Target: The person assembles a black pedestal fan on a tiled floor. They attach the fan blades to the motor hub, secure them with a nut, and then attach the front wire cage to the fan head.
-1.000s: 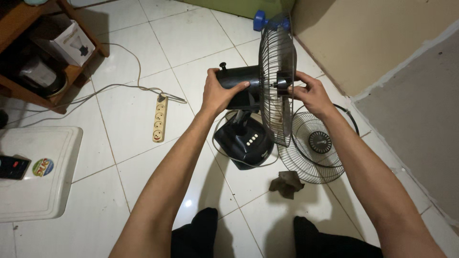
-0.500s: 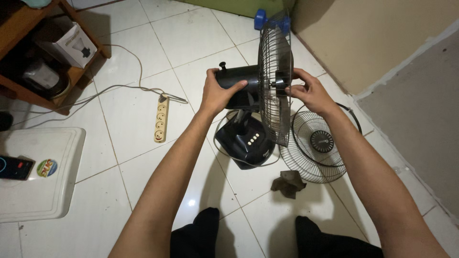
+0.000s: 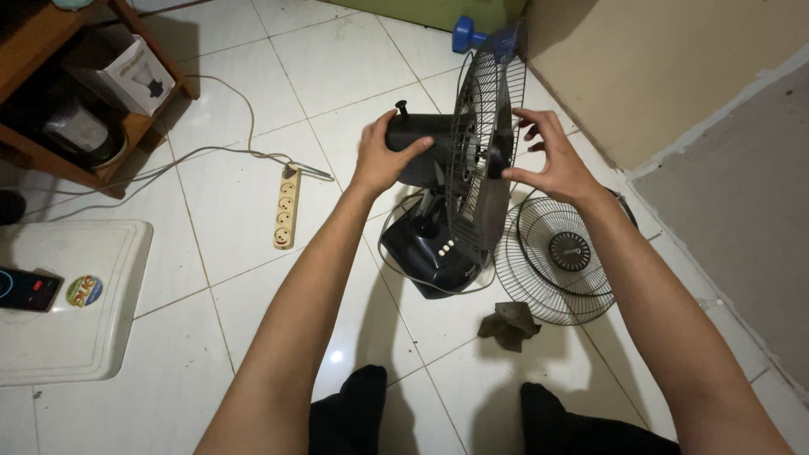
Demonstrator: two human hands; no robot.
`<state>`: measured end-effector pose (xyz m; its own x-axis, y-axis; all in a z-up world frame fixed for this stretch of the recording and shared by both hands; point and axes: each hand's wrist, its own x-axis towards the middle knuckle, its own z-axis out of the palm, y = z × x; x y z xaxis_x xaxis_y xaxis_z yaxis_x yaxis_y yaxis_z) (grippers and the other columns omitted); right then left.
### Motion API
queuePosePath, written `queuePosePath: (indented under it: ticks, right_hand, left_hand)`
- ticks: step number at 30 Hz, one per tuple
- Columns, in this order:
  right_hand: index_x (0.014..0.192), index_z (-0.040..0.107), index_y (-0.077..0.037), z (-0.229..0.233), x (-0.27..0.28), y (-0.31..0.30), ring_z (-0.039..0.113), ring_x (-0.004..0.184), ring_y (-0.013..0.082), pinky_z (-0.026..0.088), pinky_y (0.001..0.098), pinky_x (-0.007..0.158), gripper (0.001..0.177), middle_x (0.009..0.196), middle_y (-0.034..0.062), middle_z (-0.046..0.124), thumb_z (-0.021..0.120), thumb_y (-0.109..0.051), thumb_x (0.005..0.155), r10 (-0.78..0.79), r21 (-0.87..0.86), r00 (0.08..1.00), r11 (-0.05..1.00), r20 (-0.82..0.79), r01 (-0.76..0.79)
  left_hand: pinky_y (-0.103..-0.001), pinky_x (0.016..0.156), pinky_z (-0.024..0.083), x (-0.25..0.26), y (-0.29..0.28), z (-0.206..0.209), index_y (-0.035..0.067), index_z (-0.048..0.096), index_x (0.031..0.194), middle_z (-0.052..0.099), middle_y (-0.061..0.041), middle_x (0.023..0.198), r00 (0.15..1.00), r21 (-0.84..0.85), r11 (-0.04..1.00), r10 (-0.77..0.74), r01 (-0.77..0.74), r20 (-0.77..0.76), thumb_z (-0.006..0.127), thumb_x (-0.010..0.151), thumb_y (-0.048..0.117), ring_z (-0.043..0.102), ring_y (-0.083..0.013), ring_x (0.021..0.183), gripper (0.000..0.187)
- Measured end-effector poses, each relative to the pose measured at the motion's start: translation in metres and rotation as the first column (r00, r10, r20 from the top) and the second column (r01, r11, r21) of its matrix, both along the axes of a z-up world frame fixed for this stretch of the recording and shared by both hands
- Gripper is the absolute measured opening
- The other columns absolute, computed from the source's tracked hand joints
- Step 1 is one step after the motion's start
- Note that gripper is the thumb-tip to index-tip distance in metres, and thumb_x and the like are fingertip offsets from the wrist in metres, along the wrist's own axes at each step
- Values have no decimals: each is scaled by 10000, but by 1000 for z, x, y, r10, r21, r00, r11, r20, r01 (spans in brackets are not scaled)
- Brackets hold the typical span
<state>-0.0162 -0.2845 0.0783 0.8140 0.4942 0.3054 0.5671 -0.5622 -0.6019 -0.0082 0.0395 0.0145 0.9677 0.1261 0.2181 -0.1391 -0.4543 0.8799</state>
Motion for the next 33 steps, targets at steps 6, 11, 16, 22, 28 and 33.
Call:
queuePosePath:
  ticks: [6,11,16,22,28,33]
  right_hand:
    - [1564,458,-146,3,7,-14,351,1494,431,206,612,1193,1052,1595,201,411,793,-695,732,-11,-191,956,979,294,70]
    - [1365,637,-146,-10,14,-11,433,1448,322,114,625,1217,909,1408,133,635,754,-742,689,-14,-371,992,927,123,59]
    - [1234,729,-53,-19,6,-11,614,1182,327,392,493,1086,730,1170,170,752,812,-630,795,-34,-356,995,932,90,64]
    - [1191,744,-60,-24,-30,6,730,790,243,576,359,773,549,1096,116,782,829,-439,802,-147,-168,978,978,-150,121]
    - [1543,439,-78,-67,-27,4,595,1169,264,498,409,998,779,1287,165,620,766,-404,915,6,117,865,991,-501,61]
    - [1538,401,-76,-66,-27,6,568,1288,290,460,453,1061,781,1383,155,605,688,-468,926,190,247,882,965,-432,-87]
  left_hand:
    - [-392,1098,490,2,4,5,60,516,1466,546,-176,1401,1000,67,998,-22,22,-1,864,745,580,578,-305,1306,955]
    - [-372,1113,479,10,5,-3,34,395,1516,577,-200,1431,987,-213,968,-147,131,-64,825,782,557,584,-290,1343,998]
    - [-393,994,505,23,7,-20,-4,526,1416,531,-235,1351,999,23,1000,-6,5,38,860,845,460,570,-335,1228,808]
    - [-315,807,560,42,9,-46,2,581,1308,692,-129,1059,968,-433,870,-249,236,28,773,893,324,682,-175,903,560]
    - [-275,769,530,34,46,-11,94,762,1076,734,15,960,995,-176,981,65,-78,-79,627,974,274,670,-69,865,247]
    - [-302,576,354,-38,58,99,18,550,693,525,-46,642,914,-146,972,226,-186,337,639,1116,261,422,-115,610,496]
